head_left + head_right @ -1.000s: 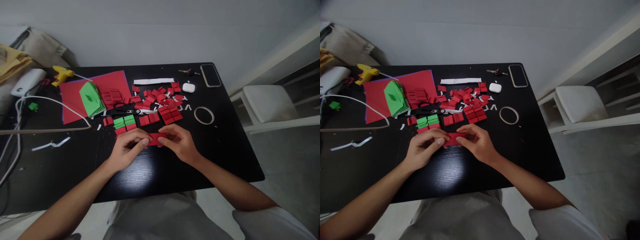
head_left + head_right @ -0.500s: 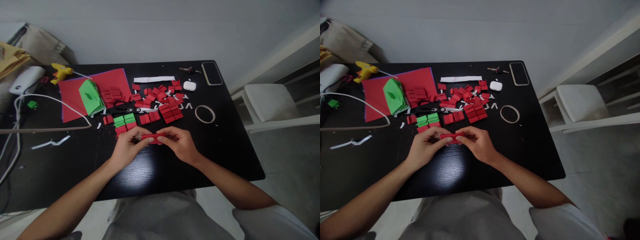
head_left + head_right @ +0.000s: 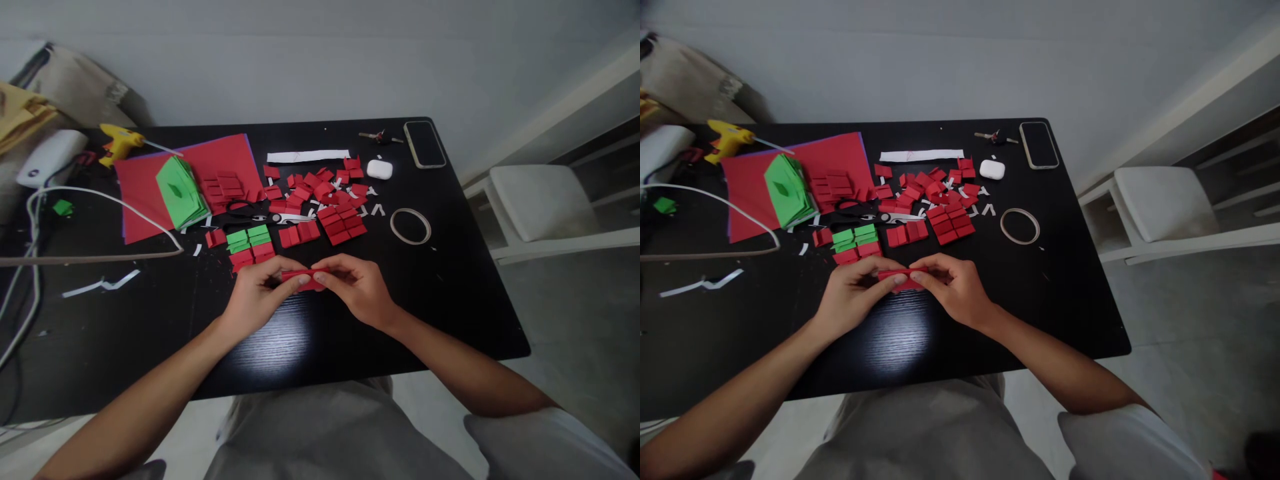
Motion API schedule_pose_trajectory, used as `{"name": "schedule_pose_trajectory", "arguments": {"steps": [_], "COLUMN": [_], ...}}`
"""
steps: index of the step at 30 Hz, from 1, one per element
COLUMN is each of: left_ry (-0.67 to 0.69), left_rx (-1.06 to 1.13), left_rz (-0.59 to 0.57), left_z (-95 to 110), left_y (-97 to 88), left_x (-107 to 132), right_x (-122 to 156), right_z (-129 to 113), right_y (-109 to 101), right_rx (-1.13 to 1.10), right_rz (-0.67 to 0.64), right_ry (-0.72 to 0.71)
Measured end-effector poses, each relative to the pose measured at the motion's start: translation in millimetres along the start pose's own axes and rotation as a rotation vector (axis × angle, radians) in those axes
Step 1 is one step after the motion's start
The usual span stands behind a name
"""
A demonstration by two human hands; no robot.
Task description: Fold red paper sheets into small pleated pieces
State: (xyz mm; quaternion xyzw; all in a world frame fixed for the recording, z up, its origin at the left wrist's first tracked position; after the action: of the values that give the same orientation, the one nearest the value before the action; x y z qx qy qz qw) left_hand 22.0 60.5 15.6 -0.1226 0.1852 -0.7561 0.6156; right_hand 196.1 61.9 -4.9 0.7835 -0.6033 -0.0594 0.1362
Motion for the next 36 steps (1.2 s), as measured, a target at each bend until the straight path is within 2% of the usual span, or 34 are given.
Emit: {"name": "schedule_pose_trajectory", "arguments": {"steps": [11, 19, 31, 36], "left_ry": [0.095, 0.141, 0.171, 0.2], "left_rx": [-0.158, -0.169, -0.239, -0.261], "left_rz": [0.06, 0.067, 0.033, 0.081], "left_z": [5.7, 12.2, 12.2, 15.4], "left_y": [-3.4, -4.7, -1.9, -5.6], "left_x": [2.8, 1.7, 2.9, 4.2], "right_x": [-0.2, 1.0, 1.2, -0.1], "right_z": [-1.3, 1.0, -5.5, -1.0], "right_y": [0.8, 3.9, 4.3, 2.9], "right_rx": [0.026, -0.009, 0.084, 0.014], "right_rz": [0.009, -0.001, -0.006, 0.01], "right_ry": [-0.018, 0.067, -0.013, 0.028]}}
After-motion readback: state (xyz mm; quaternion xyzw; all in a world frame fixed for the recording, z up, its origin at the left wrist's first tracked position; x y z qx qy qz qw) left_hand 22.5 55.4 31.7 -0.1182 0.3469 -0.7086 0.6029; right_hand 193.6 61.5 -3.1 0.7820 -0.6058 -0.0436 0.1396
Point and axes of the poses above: each hand's wrist, its own x-axis away from the middle knuckle, its own y-axis out of the palm, z = x × y, the point moved 7 cm from there along -x, towards the middle knuckle, and after that the axes turned 11 degrees about -x, right-handed, at the moved point
